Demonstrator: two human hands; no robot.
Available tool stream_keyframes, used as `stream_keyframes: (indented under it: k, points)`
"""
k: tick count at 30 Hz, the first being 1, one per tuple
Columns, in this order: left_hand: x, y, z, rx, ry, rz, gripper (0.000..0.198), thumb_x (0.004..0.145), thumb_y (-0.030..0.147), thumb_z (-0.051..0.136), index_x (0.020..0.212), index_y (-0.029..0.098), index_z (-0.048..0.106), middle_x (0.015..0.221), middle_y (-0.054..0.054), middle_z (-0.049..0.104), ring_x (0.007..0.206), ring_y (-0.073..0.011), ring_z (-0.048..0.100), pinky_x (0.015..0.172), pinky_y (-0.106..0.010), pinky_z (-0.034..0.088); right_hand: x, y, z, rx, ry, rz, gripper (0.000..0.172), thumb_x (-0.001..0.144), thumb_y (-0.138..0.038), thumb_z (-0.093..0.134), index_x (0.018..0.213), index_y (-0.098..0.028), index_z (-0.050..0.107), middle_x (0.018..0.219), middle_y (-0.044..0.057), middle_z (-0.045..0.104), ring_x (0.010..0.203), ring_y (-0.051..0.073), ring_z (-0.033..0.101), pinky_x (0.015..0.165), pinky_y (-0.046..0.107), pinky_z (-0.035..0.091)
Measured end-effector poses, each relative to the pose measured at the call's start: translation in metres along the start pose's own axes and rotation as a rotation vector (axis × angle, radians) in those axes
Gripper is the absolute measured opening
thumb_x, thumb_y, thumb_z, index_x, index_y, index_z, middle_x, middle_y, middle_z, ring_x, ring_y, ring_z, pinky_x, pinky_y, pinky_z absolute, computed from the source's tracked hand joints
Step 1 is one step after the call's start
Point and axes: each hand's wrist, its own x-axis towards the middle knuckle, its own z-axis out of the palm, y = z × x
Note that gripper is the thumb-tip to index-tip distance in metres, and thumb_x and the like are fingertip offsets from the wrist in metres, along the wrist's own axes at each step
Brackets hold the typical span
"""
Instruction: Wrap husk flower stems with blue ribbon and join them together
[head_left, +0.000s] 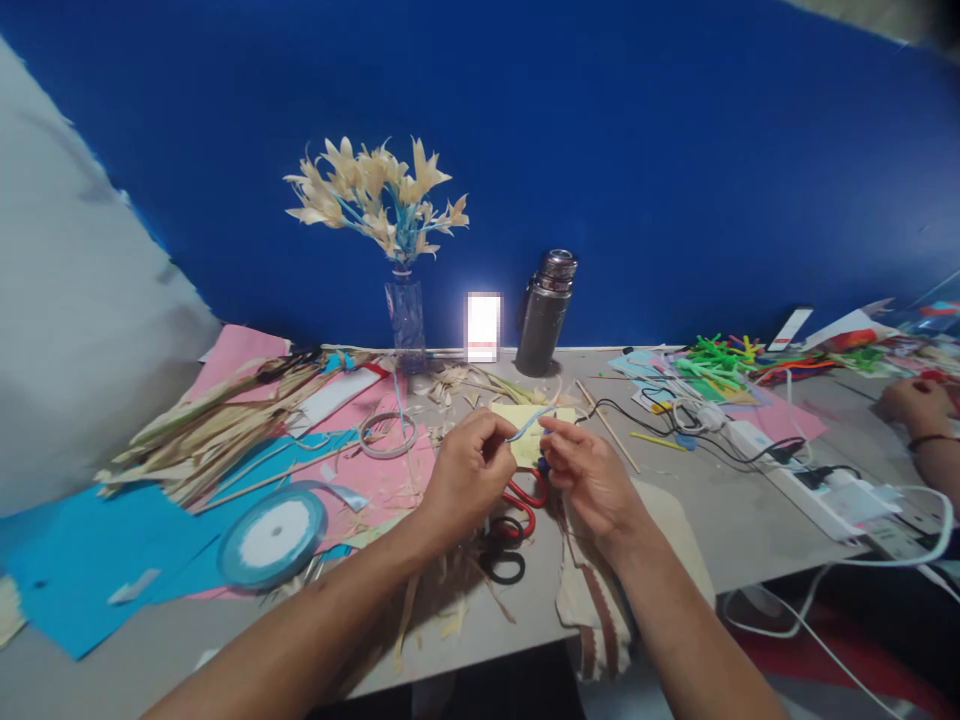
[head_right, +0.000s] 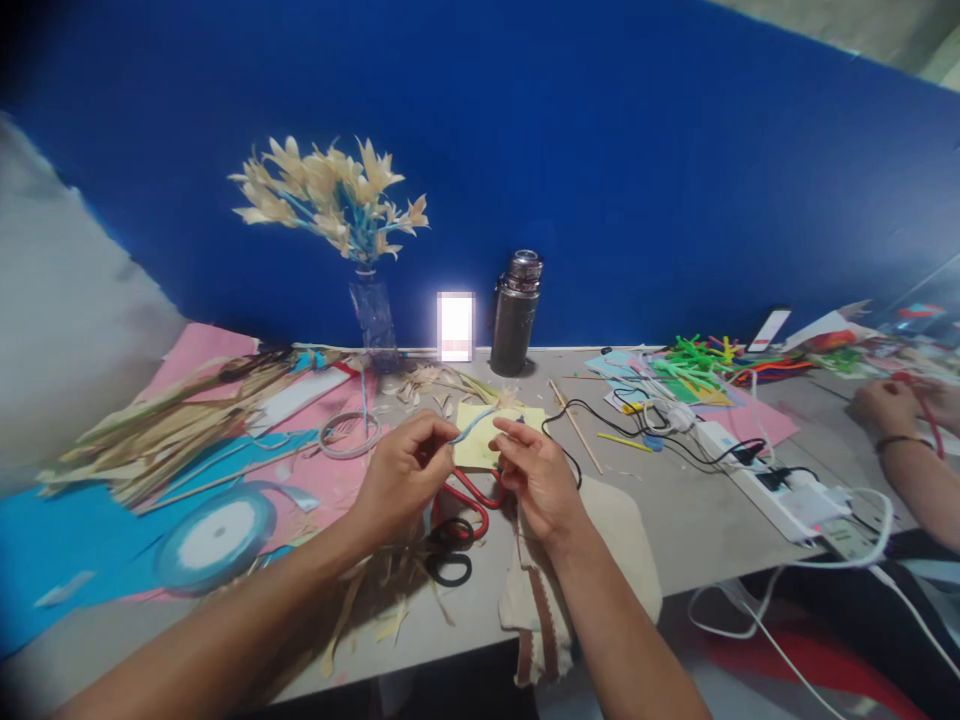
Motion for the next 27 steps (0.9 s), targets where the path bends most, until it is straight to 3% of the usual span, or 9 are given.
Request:
stream_keyframes:
  k: [4, 8, 11, 23, 27]
  points:
    - [-0.005, -0.011, 0.002, 0.324, 0.057, 0.271, 0.021, 0.086, 0.006, 0.045, 0.092, 0.016, 0.062, 0.082, -0.004, 0.056, 0.074, -0.0158, 0.054, 0.067, -0.027, 0.043, -0.007, 0.001, 0.004, -0.083, 0.099, -0.118, 0.029, 0.063, -0.037, 0.086, 0.075, -0.015, 0.073, 0.066, 0.001, 0.061, 0.048, 0.005, 0.038, 0.04, 0.018, 0.026]
    - [-0.01, -0.017, 0.004, 0.606, 0.031, 0.367, 0.022, 0.089, 0.007, 0.042, 0.093, 0.018, 0.061, 0.082, -0.005, 0.056, 0.07, -0.0167, 0.054, 0.058, -0.026, 0.04, -0.012, 0.001, 0.017, -0.114, 0.128, -0.205, 0.03, 0.071, -0.045, 0.08, 0.076, -0.017, 0.073, 0.067, 0.002, 0.063, 0.048, 0.007, 0.042, 0.041, 0.021, 0.03]
    - [-0.011, -0.017, 0.004, 0.711, 0.039, 0.415, 0.023, 0.089, 0.006, 0.042, 0.09, 0.018, 0.061, 0.08, -0.005, 0.058, 0.071, -0.0174, 0.055, 0.056, -0.027, 0.038, -0.011, 0.002, 0.027, -0.068, 0.15, -0.213, 0.027, 0.068, -0.042, 0.082, 0.076, -0.018, 0.072, 0.066, -0.001, 0.062, 0.051, 0.008, 0.046, 0.044, 0.021, 0.034]
    - [-0.015, -0.019, 0.003, 0.773, 0.027, 0.454, 0.019, 0.094, 0.014, 0.046, 0.09, 0.02, 0.064, 0.081, -0.006, 0.06, 0.073, -0.0174, 0.054, 0.058, -0.028, 0.036, -0.007, 0.0, 0.04, -0.005, 0.162, -0.199, 0.029, 0.062, -0.037, 0.084, 0.068, -0.018, 0.062, 0.056, -0.006, 0.049, 0.047, 0.006, 0.034, 0.041, 0.022, 0.022]
    - [-0.013, -0.013, 0.004, 0.592, 0.002, 0.334, 0.019, 0.092, 0.014, 0.046, 0.09, 0.02, 0.064, 0.083, -0.006, 0.06, 0.074, -0.0179, 0.054, 0.06, -0.027, 0.038, -0.006, 0.0, 0.043, 0.025, 0.175, -0.214, 0.028, 0.061, -0.033, 0.082, 0.063, -0.018, 0.059, 0.054, -0.007, 0.045, 0.046, 0.006, 0.032, 0.041, 0.022, 0.022]
